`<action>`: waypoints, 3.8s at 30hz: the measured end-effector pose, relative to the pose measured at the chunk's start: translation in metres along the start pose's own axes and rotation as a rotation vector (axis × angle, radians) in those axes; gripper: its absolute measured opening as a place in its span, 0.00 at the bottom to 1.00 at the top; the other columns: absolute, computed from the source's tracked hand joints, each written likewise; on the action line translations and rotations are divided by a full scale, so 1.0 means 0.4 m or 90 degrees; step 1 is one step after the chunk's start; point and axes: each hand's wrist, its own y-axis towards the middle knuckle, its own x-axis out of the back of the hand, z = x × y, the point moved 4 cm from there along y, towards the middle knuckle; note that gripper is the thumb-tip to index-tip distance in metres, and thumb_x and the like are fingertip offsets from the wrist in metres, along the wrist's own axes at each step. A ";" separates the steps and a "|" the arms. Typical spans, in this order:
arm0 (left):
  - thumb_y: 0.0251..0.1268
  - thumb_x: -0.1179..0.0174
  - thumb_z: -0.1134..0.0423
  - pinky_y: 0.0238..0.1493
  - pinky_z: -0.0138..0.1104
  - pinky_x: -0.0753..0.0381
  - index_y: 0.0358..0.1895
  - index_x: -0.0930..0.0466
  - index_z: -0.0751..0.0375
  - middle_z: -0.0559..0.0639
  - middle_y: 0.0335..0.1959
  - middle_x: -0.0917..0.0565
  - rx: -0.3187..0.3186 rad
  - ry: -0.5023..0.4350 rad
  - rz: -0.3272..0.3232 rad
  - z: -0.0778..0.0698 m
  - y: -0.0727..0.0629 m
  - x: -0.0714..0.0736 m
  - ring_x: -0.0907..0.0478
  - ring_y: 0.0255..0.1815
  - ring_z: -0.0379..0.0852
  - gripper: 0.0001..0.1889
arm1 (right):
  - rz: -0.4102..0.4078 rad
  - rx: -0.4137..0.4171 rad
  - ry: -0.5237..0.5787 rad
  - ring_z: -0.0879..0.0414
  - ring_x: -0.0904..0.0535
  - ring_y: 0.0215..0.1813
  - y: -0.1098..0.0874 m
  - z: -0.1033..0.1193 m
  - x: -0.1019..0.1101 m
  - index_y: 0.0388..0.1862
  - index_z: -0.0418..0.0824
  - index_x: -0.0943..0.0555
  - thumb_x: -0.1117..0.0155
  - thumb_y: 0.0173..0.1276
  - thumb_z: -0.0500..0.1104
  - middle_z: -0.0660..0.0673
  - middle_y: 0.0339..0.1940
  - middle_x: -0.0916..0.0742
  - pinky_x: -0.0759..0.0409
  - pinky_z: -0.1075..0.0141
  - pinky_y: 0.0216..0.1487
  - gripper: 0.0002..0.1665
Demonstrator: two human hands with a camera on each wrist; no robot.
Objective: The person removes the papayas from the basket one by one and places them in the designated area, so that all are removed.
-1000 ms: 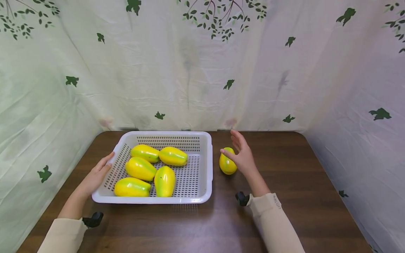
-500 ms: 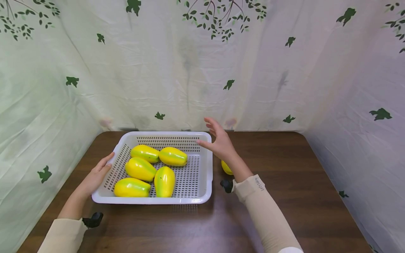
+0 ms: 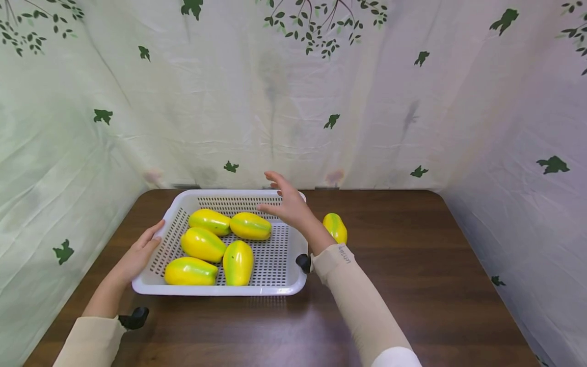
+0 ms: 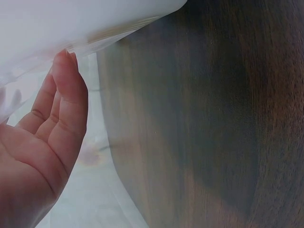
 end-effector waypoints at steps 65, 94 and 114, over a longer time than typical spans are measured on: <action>0.70 0.69 0.44 0.40 0.50 0.23 0.71 0.66 0.39 0.66 0.68 0.56 0.005 0.008 -0.004 -0.002 -0.003 0.000 0.37 0.55 0.69 0.29 | 0.207 -0.248 -0.173 0.51 0.32 0.59 0.025 -0.190 -0.190 0.66 0.52 0.38 0.36 0.59 0.37 0.48 0.63 0.30 0.34 0.57 0.58 0.38; 0.70 0.69 0.44 0.41 0.51 0.24 0.71 0.65 0.41 0.66 0.68 0.56 0.005 0.006 0.001 -0.002 0.005 0.000 0.38 0.55 0.68 0.29 | 0.139 -0.140 -0.071 0.56 0.32 0.54 0.035 -0.149 -0.170 0.68 0.47 0.40 0.43 0.64 0.37 0.48 0.62 0.31 0.32 0.62 0.56 0.34; 0.70 0.69 0.44 0.41 0.50 0.23 0.71 0.65 0.40 0.65 0.69 0.56 0.012 0.004 0.000 -0.003 0.003 0.000 0.37 0.55 0.68 0.30 | 0.007 -0.037 0.062 0.53 0.30 0.49 0.015 -0.082 -0.129 0.68 0.49 0.41 0.43 0.63 0.36 0.43 0.58 0.32 0.26 0.67 0.48 0.35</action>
